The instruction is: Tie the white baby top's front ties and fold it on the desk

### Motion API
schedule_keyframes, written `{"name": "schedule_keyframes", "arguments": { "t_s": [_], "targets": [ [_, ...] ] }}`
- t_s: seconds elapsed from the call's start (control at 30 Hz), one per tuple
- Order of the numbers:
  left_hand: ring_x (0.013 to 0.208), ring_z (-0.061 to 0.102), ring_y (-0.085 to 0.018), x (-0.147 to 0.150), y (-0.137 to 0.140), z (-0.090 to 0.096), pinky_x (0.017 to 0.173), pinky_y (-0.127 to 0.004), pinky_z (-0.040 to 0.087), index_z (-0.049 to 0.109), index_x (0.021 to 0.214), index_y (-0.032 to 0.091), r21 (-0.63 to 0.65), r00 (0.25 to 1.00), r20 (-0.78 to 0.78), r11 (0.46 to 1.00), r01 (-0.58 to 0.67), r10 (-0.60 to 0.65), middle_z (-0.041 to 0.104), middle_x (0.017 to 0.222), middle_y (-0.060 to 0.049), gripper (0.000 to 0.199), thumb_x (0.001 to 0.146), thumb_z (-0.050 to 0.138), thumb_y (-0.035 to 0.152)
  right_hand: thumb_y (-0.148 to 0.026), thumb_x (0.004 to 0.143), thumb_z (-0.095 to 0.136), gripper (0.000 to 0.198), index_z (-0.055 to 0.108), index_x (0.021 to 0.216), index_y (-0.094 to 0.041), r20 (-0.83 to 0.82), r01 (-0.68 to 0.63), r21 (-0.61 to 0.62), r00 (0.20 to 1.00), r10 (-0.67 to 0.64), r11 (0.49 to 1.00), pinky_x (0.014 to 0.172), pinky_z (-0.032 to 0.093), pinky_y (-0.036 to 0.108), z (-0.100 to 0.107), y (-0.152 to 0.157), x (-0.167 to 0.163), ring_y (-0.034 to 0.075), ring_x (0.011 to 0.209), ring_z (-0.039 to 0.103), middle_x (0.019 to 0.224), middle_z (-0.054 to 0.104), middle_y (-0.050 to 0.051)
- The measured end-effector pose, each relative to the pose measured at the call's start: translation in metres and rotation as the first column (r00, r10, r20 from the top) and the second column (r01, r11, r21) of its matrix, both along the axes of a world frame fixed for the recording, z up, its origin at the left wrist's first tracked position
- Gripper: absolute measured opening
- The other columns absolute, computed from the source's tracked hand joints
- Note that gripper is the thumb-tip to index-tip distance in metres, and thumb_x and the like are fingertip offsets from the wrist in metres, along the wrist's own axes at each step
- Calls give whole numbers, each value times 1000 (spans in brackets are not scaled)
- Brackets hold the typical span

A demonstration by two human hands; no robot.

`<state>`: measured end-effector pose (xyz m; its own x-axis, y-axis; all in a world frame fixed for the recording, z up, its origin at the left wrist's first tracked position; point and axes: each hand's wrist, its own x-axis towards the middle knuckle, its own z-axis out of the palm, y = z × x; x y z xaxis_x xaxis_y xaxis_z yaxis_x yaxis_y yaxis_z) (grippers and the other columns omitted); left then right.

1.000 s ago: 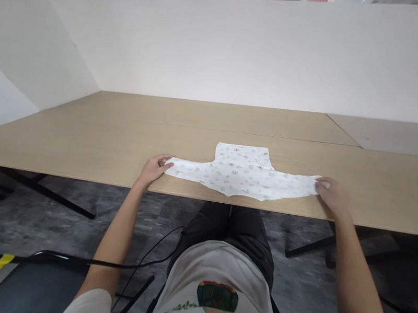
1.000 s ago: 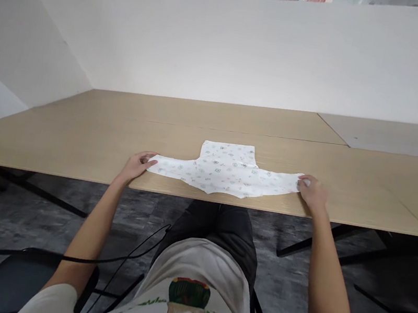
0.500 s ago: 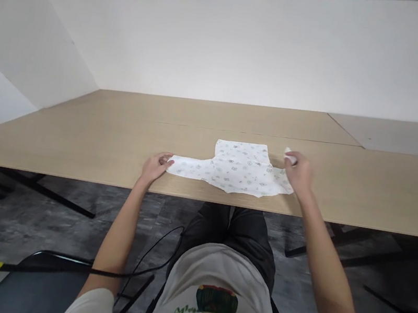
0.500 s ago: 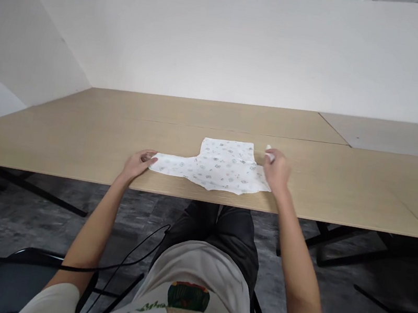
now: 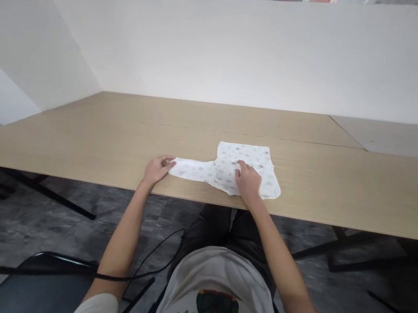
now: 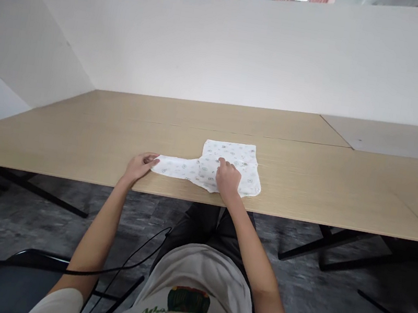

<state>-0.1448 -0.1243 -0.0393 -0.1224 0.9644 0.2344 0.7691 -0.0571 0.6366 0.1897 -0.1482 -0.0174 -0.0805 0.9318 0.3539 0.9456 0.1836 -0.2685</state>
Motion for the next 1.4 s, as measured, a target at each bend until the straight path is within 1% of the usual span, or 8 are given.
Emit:
{"name": "schedule_keyframes", "arguments": {
  "t_s": [0.23, 0.37, 0.5, 0.73, 0.93, 1.07, 1.2, 1.4],
  "targets": [
    [80, 63, -21, 1, -3, 2, 73, -31, 46, 68, 107, 18, 2, 1000, 7, 1000, -11, 11, 71, 87, -7, 48, 74, 56, 52, -27, 89, 53, 41, 50, 129, -22, -130, -193, 47, 972, 197, 980, 86, 46, 43, 3, -45, -15, 30, 100, 60, 103, 68, 13],
    [78, 62, -19, 13, -2, 5, 70, -29, 47, 65, 109, 12, 38, 973, 230, 999, -12, 3, 69, 88, -9, 51, 73, 57, 47, -32, 90, 52, 45, 45, 135, -29, -349, -422, 276, 793, 500, 863, 105, 37, 53, 1, -125, -17, 28, 114, 57, 122, 63, 8],
    [74, 60, -17, 57, 6, 26, 66, -28, 47, 59, 118, 11, 158, 927, 374, 987, -37, -25, 66, 87, -9, 49, 78, 51, 39, -28, 89, 54, 48, 43, 136, -35, -460, -441, 322, 701, 545, 838, 102, 41, 57, -13, -177, -16, 27, 104, 63, 111, 68, 4],
    [71, 56, -15, 200, 10, 63, 67, -29, 44, 59, 114, 18, 374, 936, 65, 878, 298, -345, 62, 80, -5, 34, 84, 47, 27, -20, 88, 52, 37, 53, 122, -35, -497, -432, 278, 699, 514, 858, 96, 46, 59, -24, -187, -6, 24, 85, 68, 97, 71, 2],
    [97, 56, -20, 282, -10, 34, 76, -30, 46, 54, 121, 20, 145, 828, -366, 853, 502, -425, 65, 100, -8, 37, 86, 43, 18, -14, 87, 50, 28, 58, 110, -29, -507, -333, 325, 729, 460, 885, 96, 46, 55, -25, -193, 8, 20, 74, 67, 82, 70, 0],
    [102, 55, -21, 295, -13, 15, 81, -31, 46, 54, 121, 17, 106, 745, -533, 842, 529, -401, 63, 102, -9, 36, 89, 37, 16, -12, 87, 50, 23, 59, 105, -24, -483, -342, 322, 743, 464, 883, 97, 46, 52, -29, -190, 11, 17, 73, 66, 82, 70, 0],
    [105, 55, -23, 291, -15, 13, 91, -35, 44, 53, 122, 15, 104, 740, -511, 823, 558, -437, 63, 105, -10, 35, 91, 40, 23, -13, 88, 49, 20, 59, 103, -23, -471, -354, 316, 747, 469, 880, 96, 46, 51, -31, -192, 5, 17, 72, 66, 81, 70, 1],
    [124, 48, -19, 242, -37, 15, 113, -41, 28, 50, 128, 22, 137, 643, -362, 644, 753, -675, 59, 128, -6, 39, 94, 40, 38, -20, 89, 51, 16, 64, 97, -23, -419, -314, 340, 793, 442, 886, 93, 50, 48, -32, -178, 29, 19, 75, 68, 83, 72, 3]
  ]
}}
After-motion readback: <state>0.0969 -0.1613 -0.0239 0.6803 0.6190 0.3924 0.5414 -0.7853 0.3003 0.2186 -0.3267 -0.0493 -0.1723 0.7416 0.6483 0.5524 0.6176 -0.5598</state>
